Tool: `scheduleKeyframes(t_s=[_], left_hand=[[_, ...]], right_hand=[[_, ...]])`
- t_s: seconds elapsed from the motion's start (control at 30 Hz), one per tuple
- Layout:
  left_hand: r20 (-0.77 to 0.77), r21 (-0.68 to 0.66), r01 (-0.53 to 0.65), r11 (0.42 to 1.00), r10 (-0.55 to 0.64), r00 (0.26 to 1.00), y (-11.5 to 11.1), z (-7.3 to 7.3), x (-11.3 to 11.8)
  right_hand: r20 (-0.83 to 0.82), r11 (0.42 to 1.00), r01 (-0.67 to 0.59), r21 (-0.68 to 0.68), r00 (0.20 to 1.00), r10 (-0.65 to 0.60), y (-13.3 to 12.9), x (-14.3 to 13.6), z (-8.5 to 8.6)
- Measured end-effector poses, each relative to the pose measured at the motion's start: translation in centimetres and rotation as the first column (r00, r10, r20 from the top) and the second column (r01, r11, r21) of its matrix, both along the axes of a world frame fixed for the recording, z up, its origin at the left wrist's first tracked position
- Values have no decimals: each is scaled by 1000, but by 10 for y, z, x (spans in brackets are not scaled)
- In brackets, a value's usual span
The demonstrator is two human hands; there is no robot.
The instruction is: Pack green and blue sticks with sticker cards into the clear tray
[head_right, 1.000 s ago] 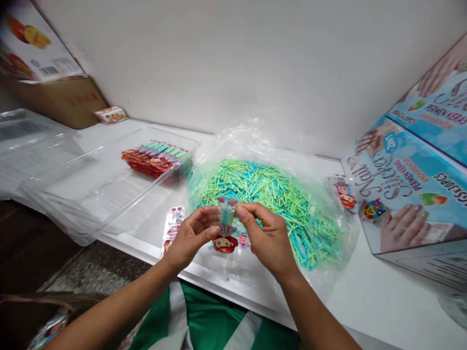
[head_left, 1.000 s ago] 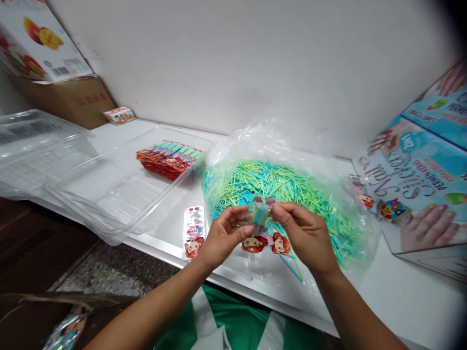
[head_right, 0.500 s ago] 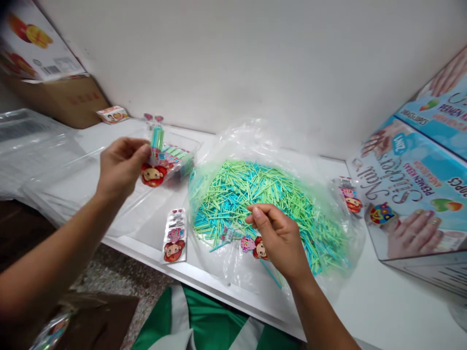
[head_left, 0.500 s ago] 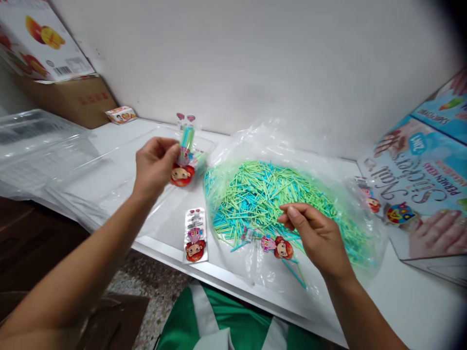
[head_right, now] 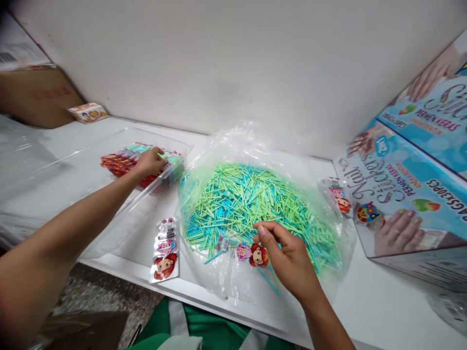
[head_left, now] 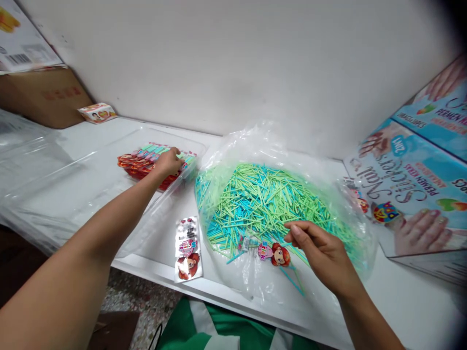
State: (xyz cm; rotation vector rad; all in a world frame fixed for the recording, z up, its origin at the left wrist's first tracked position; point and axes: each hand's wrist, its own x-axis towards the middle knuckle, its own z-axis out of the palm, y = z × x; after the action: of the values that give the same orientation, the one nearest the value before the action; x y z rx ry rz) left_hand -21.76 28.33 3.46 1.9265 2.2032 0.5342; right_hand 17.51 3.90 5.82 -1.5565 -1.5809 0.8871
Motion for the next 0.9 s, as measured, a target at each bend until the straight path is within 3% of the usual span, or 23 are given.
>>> scheduleKeyframes(t_s=[0.23, 0.33, 0.5, 0.6, 0.67, 0.73, 0.77, 0.83, 0.9], left_hand=[[-295, 16, 123, 992, -113, 949, -16, 8, 9], [-333, -25, 112, 993, -114, 936, -14, 10, 16], [-312, -5, 83, 997, -80, 947, -7, 14, 22], [-213, 165, 14, 986, 22, 977, -6, 32, 24], [-37, 332, -42, 942, 58, 998, -13, 51, 31], [153, 459, -14, 888, -64, 986, -35, 71, 47], [237, 497, 55, 866, -196, 952, -52, 80, 59], [375, 546, 177, 819, -428, 823, -96, 93, 86], [448, 547, 259, 796, -540, 713, -145, 94, 114]], right_hand=[[-16, 999, -32, -28, 999, 32, 1, -2, -2], [-34, 998, -43, -36, 999, 42, -1, -4, 0], [9, 1000, -13, 9, 1000, 13, -2, 7, -12], [131, 999, 46, -14, 990, -44, -1, 26, -37], [294, 996, 73, -59, 954, -52, -2, 38, -56], [456, 989, 75, -126, 890, -9, -4, 44, -72], [534, 987, 80, -136, 846, 5, -5, 44, -77], [644, 990, 58, -130, 764, 40, -7, 39, -85], [686, 992, 4, -124, 723, 83, -7, 32, -88]])
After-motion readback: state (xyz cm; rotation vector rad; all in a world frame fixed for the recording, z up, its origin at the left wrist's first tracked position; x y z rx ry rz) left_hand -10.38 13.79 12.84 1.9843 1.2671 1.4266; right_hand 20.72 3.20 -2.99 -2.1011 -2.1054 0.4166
